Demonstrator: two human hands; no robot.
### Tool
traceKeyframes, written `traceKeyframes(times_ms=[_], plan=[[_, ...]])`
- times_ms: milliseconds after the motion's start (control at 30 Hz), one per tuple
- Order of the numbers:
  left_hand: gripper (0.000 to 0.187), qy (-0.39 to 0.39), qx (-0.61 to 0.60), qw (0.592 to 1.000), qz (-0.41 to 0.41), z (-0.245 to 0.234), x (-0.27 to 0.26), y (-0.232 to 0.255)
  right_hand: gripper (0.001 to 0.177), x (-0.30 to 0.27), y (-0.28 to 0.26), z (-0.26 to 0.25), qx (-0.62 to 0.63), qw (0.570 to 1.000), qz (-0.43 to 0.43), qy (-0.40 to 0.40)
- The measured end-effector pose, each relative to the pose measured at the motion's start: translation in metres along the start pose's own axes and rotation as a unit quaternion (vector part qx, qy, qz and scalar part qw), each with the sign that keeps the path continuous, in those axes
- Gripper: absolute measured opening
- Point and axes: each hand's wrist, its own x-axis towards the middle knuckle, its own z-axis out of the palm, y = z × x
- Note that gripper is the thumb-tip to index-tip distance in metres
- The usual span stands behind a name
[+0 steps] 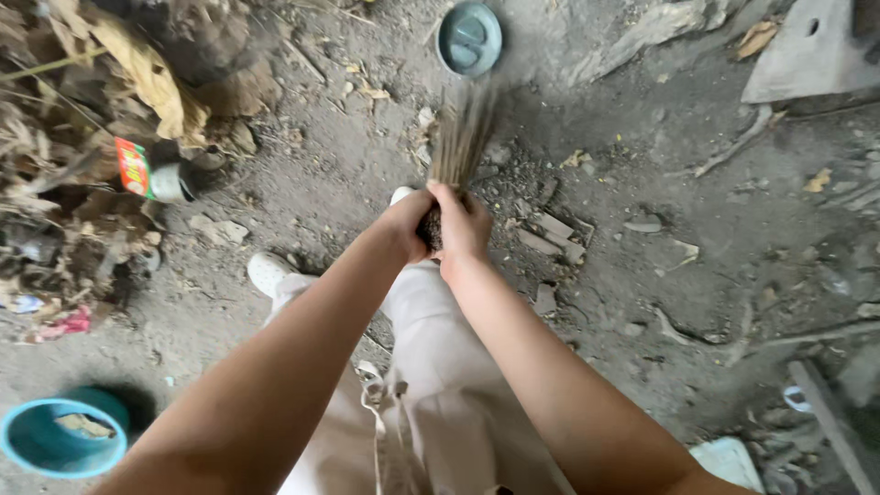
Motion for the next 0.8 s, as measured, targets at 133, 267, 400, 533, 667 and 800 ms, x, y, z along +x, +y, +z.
traceKeyframes(times_ms=[133,267,400,533,667,800], plan=[[0.039,0.077,-0.042,0.996,-0.019,-0.017,0.028,0.030,0.047,0.028,-0.005,0.035,0.031,0.994,0.096,-0.034],[0.035,0.189,-0.119,0.970,0.096,-0.072,-0.032,0.100,0.050,0.026,-0.002,0.116,-0.035,0.975,0.158,-0.149],[0.035,0.252,-0.106,0.952,0.139,-0.050,-0.059,0.082,0.049,0.006,-0.006,0.101,-0.007,0.962,0.103,-0.254],[0.030,0.129,-0.043,0.978,0.160,-0.041,-0.039,0.067,0.045,-0.001,-0.016,0.081,-0.009,0.978,0.031,-0.206],[0.033,0.021,0.004,0.999,0.041,-0.035,0.003,0.100,0.045,0.033,-0.028,0.092,-0.005,0.992,0.000,-0.126],[0.031,0.058,0.001,0.998,0.001,-0.039,0.017,0.146,0.047,0.068,-0.037,0.129,0.017,0.991,0.058,-0.117]])
